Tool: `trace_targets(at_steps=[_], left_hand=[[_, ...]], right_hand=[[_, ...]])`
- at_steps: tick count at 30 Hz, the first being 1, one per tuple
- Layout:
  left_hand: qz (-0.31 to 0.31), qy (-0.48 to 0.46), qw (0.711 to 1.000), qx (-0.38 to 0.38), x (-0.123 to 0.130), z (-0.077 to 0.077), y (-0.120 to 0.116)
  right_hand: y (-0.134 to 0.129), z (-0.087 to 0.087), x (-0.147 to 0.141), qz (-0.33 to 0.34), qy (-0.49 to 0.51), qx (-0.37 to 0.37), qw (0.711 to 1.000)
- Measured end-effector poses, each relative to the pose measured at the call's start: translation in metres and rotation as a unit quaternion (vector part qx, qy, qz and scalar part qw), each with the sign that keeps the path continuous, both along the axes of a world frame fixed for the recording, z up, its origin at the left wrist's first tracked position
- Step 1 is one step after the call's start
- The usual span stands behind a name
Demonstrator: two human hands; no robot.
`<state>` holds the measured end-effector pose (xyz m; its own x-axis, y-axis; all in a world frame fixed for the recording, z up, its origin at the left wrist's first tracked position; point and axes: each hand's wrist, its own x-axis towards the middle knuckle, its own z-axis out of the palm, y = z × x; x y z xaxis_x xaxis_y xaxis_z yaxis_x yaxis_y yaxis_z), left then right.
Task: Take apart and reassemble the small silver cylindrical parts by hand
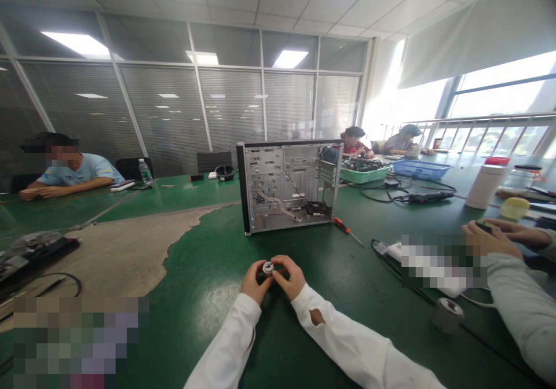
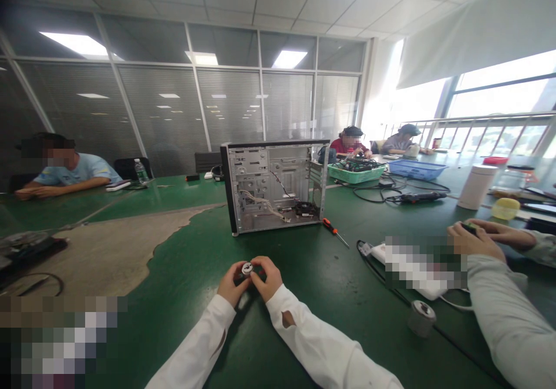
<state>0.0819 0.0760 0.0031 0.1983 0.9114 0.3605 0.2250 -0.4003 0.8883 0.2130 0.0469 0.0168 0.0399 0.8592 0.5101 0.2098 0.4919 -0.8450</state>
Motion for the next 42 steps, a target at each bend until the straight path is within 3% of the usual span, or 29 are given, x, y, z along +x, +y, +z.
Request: trace_targets(at_steps=[18, 28, 34, 38, 42], left_hand=[[0.024, 0.079, 0.993, 0.087, 0.003, 0.020, -0.015], [0.022, 0.094, 0.992, 0.086, 0.002, 0.020, -0.015], [0.033, 0.086, 0.994, 0.065, 0.002, 0.020, -0.015], [0.055, 0.065, 0.996, 0.032, 0.000, 0.016, -0.010], [0.087, 0.048, 0.995, 0.019, -0.001, 0.005, -0.001]], right_hand=[[-0.004, 0.006, 0.000, -0.022, 0.007, 0.021, 1.000], [-0.006, 0.007, -0.002, -0.023, -0.021, 0.062, 0.998], [0.000, 0.008, 0.002, -0.062, -0.032, 0.100, 0.992], [0.009, 0.003, 0.015, -0.101, -0.082, 0.101, 0.986], [0.019, -0.010, 0.028, -0.120, -0.194, 0.059, 0.972]])
